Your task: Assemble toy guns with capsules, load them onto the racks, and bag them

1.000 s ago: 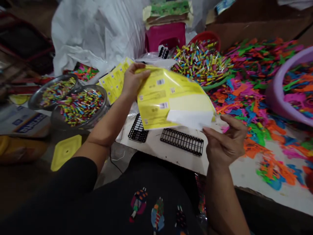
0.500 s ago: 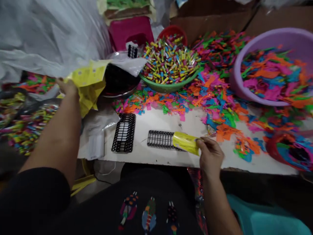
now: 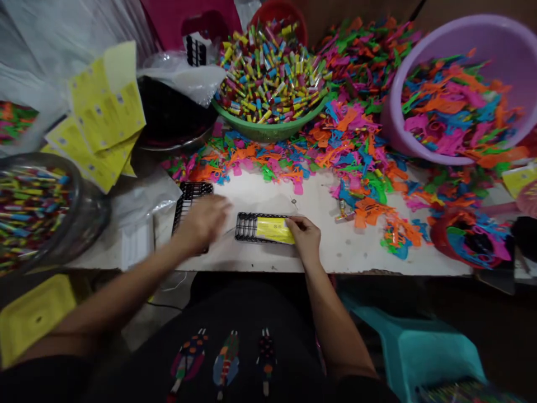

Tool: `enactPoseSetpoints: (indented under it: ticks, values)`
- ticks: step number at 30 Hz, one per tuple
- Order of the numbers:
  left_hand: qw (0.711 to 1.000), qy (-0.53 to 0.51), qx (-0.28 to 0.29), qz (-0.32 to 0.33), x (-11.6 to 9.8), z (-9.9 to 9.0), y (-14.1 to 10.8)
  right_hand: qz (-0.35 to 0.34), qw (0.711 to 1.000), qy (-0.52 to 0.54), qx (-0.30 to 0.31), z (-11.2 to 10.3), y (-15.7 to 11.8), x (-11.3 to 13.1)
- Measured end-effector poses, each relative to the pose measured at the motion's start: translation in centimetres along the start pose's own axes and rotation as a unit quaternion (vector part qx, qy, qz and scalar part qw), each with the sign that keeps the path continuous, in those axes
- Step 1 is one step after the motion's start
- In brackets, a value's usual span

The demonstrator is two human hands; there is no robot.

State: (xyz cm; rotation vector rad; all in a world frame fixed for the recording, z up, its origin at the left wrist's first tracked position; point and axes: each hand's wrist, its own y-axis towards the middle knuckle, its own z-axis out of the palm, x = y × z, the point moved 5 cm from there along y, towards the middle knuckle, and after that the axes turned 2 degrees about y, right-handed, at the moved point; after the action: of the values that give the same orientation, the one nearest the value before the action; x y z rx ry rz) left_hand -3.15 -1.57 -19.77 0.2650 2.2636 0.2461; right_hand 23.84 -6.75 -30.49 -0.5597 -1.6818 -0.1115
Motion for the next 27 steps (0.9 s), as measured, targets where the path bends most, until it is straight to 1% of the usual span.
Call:
enactPoseSetpoints:
  ticks: [1,2,3,4,5,6,8,10,18,27]
  values:
    - [0.998,0.0,0.052,0.029,-0.5,3.4,-1.9,0.0,1.0,-0.004,0.003,0.4,0.3,-0.1]
    - [0.99,0.03,0.107,0.082,-0.9,6.4,-3.5,0.001,1.0,-0.008,0.004,0.7,0.5,-0.2]
    - [0.983,0.068,0.133,0.107,-0.6,8.7,-4.9,0.004,1.0,-0.012,0.005,0.9,0.7,-0.4]
    - [0.98,0.098,0.134,0.108,0.0,10.2,-5.8,0.007,1.0,-0.018,0.006,1.1,0.9,-0.5]
    - [0.977,0.116,0.138,0.111,0.8,11.2,-6.4,0.01,1.0,-0.023,0.008,1.2,1.0,-0.7]
    - [0.976,0.128,0.136,0.111,1.5,11.7,-6.8,0.013,0.999,-0.028,0.009,1.2,1.1,-0.8]
    - [0.975,0.131,0.139,0.117,2.5,11.9,-7.0,0.015,0.999,-0.038,0.007,1.2,1.1,-1.1]
    - [0.973,0.125,0.146,0.127,2.9,11.7,-7.0,0.017,0.999,-0.046,-0.001,1.1,1.2,-1.4]
    - [0.965,0.138,0.188,0.122,2.9,12.1,-6.8,0.041,0.997,-0.064,-0.009,1.2,1.2,-1.5]
    - [0.963,0.147,0.184,0.128,3.1,12.4,-6.8,0.046,0.996,-0.075,-0.014,1.2,1.1,-1.3]
